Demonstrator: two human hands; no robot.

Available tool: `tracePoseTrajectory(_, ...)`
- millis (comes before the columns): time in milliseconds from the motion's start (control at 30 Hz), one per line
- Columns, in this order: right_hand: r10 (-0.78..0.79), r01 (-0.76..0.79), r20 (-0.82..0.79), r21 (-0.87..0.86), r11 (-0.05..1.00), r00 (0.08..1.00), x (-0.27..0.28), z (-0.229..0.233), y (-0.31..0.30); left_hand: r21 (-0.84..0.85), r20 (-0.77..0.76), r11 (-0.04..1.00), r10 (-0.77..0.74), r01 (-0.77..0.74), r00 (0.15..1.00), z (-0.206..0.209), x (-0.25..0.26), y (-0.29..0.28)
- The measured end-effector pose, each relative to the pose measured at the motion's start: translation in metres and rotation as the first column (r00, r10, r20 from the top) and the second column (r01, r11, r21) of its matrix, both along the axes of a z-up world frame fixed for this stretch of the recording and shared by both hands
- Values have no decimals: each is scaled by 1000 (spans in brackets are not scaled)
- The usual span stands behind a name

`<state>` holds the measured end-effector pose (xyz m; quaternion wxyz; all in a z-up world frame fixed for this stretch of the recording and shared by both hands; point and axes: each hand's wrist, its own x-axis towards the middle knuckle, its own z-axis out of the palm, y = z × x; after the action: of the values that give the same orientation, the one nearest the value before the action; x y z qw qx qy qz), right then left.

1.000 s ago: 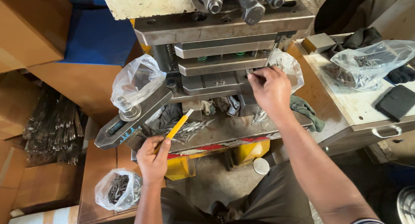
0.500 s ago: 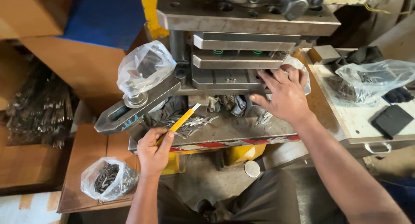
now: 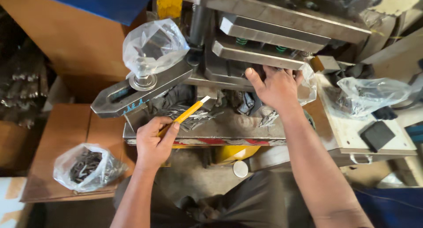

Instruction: The person operates a manual press machine by repeatedly placing small metal pieces into the die and using a yellow tool to assist with positioning. The person then pulls a lever to activate the press and collects the processed pieces.

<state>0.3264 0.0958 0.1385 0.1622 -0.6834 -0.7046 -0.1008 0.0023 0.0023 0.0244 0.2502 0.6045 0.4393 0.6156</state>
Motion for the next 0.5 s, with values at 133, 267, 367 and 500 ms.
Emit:
tracePoseTrajectory(133, -48, 50, 52, -45, 998, 997, -9, 4, 2, -22, 4, 1000, -18, 19, 1000, 5, -2, -2)
tracePoseTrajectory(267, -42, 43, 66, -17, 999, 997, -5, 1, 4, 33, -30, 999, -1, 2, 1000, 9, -2, -2)
tracePoseTrajectory(367, -34, 33, 63, 21, 999, 997, 0, -7, 2, 21, -20, 1000, -10, 10, 1000, 12, -2, -3)
tracePoseTrajectory(500, 45, -51, 35, 185, 981, 998, 3, -23, -5, 11, -34, 999, -36, 37, 999, 14, -7, -7)
